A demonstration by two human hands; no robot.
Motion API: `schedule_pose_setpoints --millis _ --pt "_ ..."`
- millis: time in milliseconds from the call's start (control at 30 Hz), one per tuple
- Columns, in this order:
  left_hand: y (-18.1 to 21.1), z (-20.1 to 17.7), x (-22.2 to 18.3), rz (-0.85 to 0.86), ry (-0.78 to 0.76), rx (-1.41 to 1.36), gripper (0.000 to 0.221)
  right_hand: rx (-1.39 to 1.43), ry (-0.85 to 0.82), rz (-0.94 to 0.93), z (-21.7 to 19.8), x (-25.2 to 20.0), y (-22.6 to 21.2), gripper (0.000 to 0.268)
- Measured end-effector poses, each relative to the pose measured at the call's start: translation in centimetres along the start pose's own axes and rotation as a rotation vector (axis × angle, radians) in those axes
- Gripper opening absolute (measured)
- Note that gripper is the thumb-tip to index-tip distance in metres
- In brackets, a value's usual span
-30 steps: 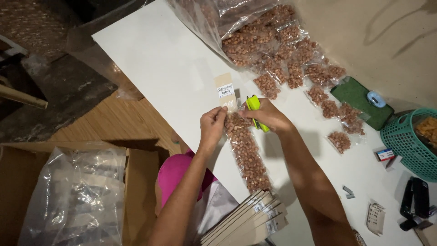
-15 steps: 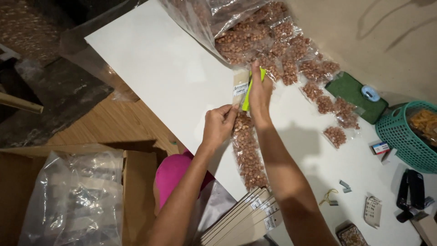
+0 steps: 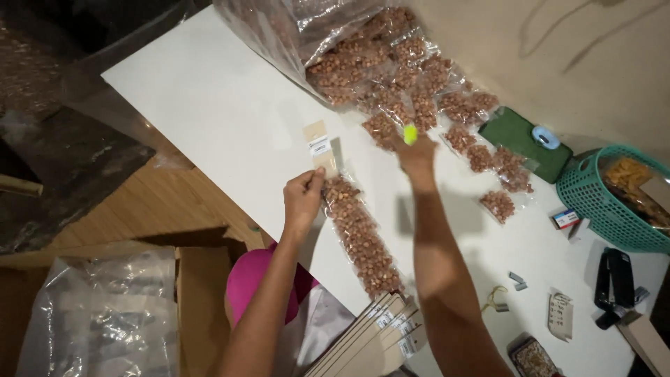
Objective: Stapling small plastic bags containing nuts onto cardboard display strips for retail packaging.
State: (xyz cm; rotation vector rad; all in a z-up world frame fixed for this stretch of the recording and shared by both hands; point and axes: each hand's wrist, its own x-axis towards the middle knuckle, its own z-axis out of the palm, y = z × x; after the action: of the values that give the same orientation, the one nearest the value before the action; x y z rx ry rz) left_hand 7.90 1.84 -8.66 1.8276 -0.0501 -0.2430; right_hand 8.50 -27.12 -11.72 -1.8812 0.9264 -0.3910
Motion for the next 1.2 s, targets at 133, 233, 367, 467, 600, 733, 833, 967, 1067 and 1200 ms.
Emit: schedule_pose_setpoints --millis 133,233,367,467,600,733,833,967,1067,1200 --pt "-1.1 0.5 1.8 -0.052 0.021 -0.063 0.037 -0.523 0.024 0.028 -1.1 1.7 2.9 0.056" --pt "-3.3 1.1 2.9 -0.109 0.031 -0.061 0.03 -0.462 -0.098 -0.025 -1.6 0.4 1.5 0.028" --pt "-3.7 0.3 3.9 -0.061 0.022 -0.182 0.026 -0.15 -0.311 -0.243 -5.1 -6.0 -6.1 0.022" --pt "-1.5 -0.3 2.7 -0.061 -0.029 -0.324 0.031 0.107 -0.509 -0.352 -7.0 -10.8 -11.9 0.031" --pt "2.1 -0.1 1.1 -0.083 -0.128 -0.449 0.028 0.233 -0.641 -0.449 -4.1 -11.6 -13.6 0.047" --pt "5.5 -1.4 -0.8 -0.116 -0.173 -0.542 0.032 0.274 -0.591 -0.391 -1.1 -9.2 -11.0 0.041" --pt "5.1 -1.1 -0.8 -0.031 -0.154 -0.46 0.022 0.285 -0.576 -0.336 -0.8 -9.0 -10.4 0.041" --pt "6.8 -0.9 -1.6 0.063 -0.058 -0.22 0.015 0.282 -0.541 -0.322 -0.8 -9.0 -10.3 0.039" --pt "5.7 -0.5 -0.9 0.084 -0.025 -0.167 0.017 0.276 -0.537 -0.304 -1.2 -9.1 -10.5 0.039" --pt "0.6 1.6 1.7 0.16 -0.032 -0.122 0.016 0.245 -0.477 -0.232 -4.3 -12.8 -14.1 0.022"
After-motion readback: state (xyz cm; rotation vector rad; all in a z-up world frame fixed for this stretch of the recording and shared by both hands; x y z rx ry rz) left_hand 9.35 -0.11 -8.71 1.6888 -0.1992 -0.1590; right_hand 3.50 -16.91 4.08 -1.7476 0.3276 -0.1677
